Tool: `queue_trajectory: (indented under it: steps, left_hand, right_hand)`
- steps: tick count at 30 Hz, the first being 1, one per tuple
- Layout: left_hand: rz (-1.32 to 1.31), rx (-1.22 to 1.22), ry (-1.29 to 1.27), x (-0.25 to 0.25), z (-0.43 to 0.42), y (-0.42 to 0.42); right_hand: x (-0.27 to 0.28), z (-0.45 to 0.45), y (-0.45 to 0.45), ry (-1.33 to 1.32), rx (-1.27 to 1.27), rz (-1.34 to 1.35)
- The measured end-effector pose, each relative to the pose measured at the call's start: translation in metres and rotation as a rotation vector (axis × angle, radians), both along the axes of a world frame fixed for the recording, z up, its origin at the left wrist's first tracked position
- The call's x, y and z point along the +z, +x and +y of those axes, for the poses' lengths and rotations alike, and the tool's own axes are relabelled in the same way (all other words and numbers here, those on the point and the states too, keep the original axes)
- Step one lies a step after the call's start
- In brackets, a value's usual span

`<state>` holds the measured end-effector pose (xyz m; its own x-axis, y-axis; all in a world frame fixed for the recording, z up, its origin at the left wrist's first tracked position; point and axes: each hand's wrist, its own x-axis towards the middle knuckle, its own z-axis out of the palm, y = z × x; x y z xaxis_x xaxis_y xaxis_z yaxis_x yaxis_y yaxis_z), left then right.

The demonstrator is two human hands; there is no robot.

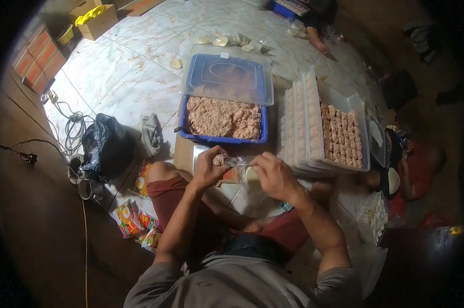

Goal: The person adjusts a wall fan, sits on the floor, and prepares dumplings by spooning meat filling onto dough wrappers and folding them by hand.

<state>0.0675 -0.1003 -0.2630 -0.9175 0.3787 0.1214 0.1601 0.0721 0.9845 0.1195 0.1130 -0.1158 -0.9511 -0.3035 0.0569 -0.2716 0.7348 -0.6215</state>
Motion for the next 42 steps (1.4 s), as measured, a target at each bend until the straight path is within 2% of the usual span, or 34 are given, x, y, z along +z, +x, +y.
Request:
queue_trajectory:
  steps: [2, 4, 5, 7, 8, 10, 11, 12, 14, 15, 16, 18, 19, 21, 23, 25, 27, 29, 31, 32, 34, 35, 36, 38, 40, 41, 42]
  left_hand:
    - [-0.018, 0.04, -0.098, 0.015, 0.007, 0.003]
    - [-0.301, 0.04, 0.263, 0.036, 0.009, 0.013]
    - [-0.296, 0.039, 0.262, 0.045, 0.008, 0.014]
    - [0.004, 0.073, 0.15, 0.056, 0.009, 0.017]
    - [0.005, 0.066, 0.145, 0.055, 0.013, 0.017]
    - [-0.056, 0.058, -0.189, 0.047, 0.025, 0.012]
    - [-0.011, 0.046, 0.07, 0.045, 0.024, 0.013]
    - [0.0, 0.053, 0.074, 0.043, 0.021, 0.015]
    - [-0.228, -0.049, 0.367, 0.059, 0.012, 0.021]
    - [-0.218, 0.008, 0.403, 0.071, 0.017, 0.025]
    - [-0.222, 0.005, 0.397, 0.064, 0.019, 0.022]
    - [-0.09, 0.03, 0.07, 0.042, 0.027, 0.014]
    - [0.006, 0.06, -0.01, 0.048, 0.028, 0.013]
    - [-0.059, 0.065, 0.023, 0.039, 0.025, 0.014]
    - [-0.129, 0.056, 0.046, 0.04, 0.024, 0.015]
    - [0.046, 0.118, -0.078, 0.044, 0.031, 0.014]
    - [0.027, 0.125, -0.12, 0.04, 0.031, 0.015]
    - [0.009, 0.145, -0.162, 0.042, 0.029, 0.011]
    - [-0.128, 0.114, -0.09, 0.045, 0.025, 0.012]
    - [-0.13, 0.103, -0.09, 0.045, 0.025, 0.014]
    - [0.079, 0.008, 0.099, 0.049, 0.02, 0.006]
    - [-0.06, -0.015, 0.167, 0.057, 0.011, 0.008]
    - [-0.103, -0.005, 0.371, 0.059, 0.003, 0.01]
    - [-0.11, 0.025, 0.257, 0.032, -0.007, 0.004]
    - [-0.169, -0.029, -0.018, 0.041, -0.008, 0.005]
    - [-0.047, -0.042, -0.078, 0.042, -0.003, 0.004]
    - [0.08, -0.044, -0.129, 0.043, 0.003, 0.003]
  right_hand:
    - [0.014, -0.003, 0.014, 0.119, 0.039, -0.02]
    - [0.023, 0.005, 0.025, 0.121, -0.053, -0.038]
    - [0.031, 0.007, 0.029, 0.058, -0.112, -0.001]
    - [0.034, 0.004, 0.035, -0.023, -0.18, 0.086]
    - [0.026, 0.0, 0.037, -0.027, -0.187, 0.087]
    - [0.011, -0.007, 0.037, 0.056, -0.082, 0.082]
    - [0.019, -0.005, 0.042, 0.064, -0.122, 0.074]
    - [0.029, -0.003, 0.044, 0.067, -0.114, 0.086]
    - [0.042, 0.0, 0.05, -0.037, -0.224, 0.078]
    - [0.039, 0.0, 0.049, -0.033, -0.226, 0.134]
    - [0.031, -0.001, 0.048, -0.037, -0.231, 0.131]
    - [0.017, -0.002, 0.045, 0.12, -0.121, 0.038]
    - [0.026, 0.0, 0.045, 0.123, -0.122, 0.047]
    - [0.046, 0.002, 0.05, 0.138, -0.141, 0.044]
    - [0.041, -0.004, 0.044, 0.084, -0.174, 0.093]
    - [0.032, -0.003, 0.045, 0.036, -0.215, 0.142]
    - [0.024, -0.001, 0.042, 0.132, -0.164, 0.015]
    - [0.037, -0.003, 0.041, 0.081, -0.208, 0.046]
    - [0.033, -0.004, 0.042, 0.026, -0.274, 0.065]
    - [0.019, -0.004, 0.037, 0.013, -0.201, 0.064]
    - [0.017, -0.005, 0.032, 0.0, -0.136, 0.08]
    - [0.027, -0.005, 0.029, 0.007, -0.187, 0.092]
    - [0.033, -0.005, 0.027, 0.008, -0.243, 0.102]
    - [0.015, 0.001, 0.002, 0.192, -0.304, 0.128]
    - [-0.029, 0.003, -0.047, 0.47, -0.267, 0.091]
    - [-0.034, -0.007, -0.067, 0.424, -0.314, -0.056]
    - [-0.06, -0.009, -0.086, 0.472, -0.281, -0.012]
